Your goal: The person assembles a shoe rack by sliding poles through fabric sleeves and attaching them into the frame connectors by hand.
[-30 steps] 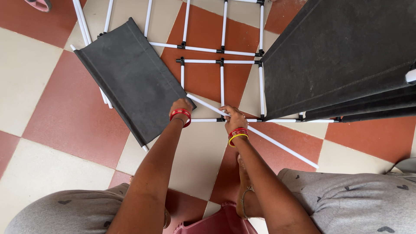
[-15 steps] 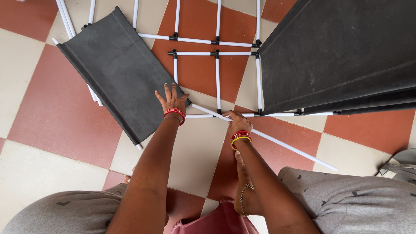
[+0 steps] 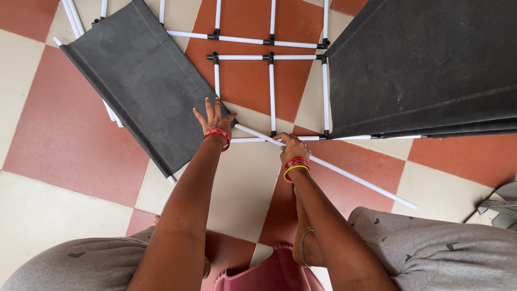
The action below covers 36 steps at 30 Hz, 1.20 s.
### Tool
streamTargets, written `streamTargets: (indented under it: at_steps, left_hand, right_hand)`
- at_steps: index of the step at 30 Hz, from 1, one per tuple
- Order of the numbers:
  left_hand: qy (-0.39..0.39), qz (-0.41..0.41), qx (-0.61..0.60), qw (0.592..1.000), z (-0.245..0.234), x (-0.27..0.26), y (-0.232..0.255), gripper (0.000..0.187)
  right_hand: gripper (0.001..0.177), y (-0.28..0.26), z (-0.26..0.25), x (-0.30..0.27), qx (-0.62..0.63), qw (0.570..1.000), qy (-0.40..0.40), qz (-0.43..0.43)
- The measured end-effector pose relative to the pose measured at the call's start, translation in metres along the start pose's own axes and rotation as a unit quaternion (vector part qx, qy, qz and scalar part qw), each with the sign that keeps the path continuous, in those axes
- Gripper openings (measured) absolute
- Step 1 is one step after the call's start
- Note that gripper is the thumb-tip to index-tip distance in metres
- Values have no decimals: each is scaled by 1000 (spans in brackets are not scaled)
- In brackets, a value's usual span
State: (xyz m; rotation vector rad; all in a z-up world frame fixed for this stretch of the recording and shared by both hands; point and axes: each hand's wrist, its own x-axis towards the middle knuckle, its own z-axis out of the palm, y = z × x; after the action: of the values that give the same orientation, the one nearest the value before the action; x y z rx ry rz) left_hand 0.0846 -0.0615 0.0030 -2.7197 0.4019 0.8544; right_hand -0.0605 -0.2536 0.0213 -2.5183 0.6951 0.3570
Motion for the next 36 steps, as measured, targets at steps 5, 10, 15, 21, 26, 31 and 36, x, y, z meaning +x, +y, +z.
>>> streamTargets:
  at_steps: [5,10,15,21,26,31,36]
  left_hand:
    - [-9,-3,-4,1000,-1,2,1,85]
    - [25,-2,-21,999,-1,5,-5,73]
    - [109,25,12,994,-11,5,-13,58]
    - [147,115,139,973,-34,-3,-29,34]
    - [179,185,183,949,-50,-14,-44,29]
    - [169,213,186,944,-62,-27,-59,30]
    - [173,222,142,949,-68,-46,-77,30]
  right_hand:
    - [38,-1,1,1,37,999,6,-3]
    - [35,-8,-5,-3,60,998,16,-23]
    - [36,-15,-10,-10,108,993,19,-50]
    - [32,-23,-20,-12,137,985,45,-98]
    - [30,-35,-30,-18,163,977,27,-133]
    - [31,-57,-35,-23,170,970,36,-172]
    - [29,-85,-35,-32,215,954,34,-207]
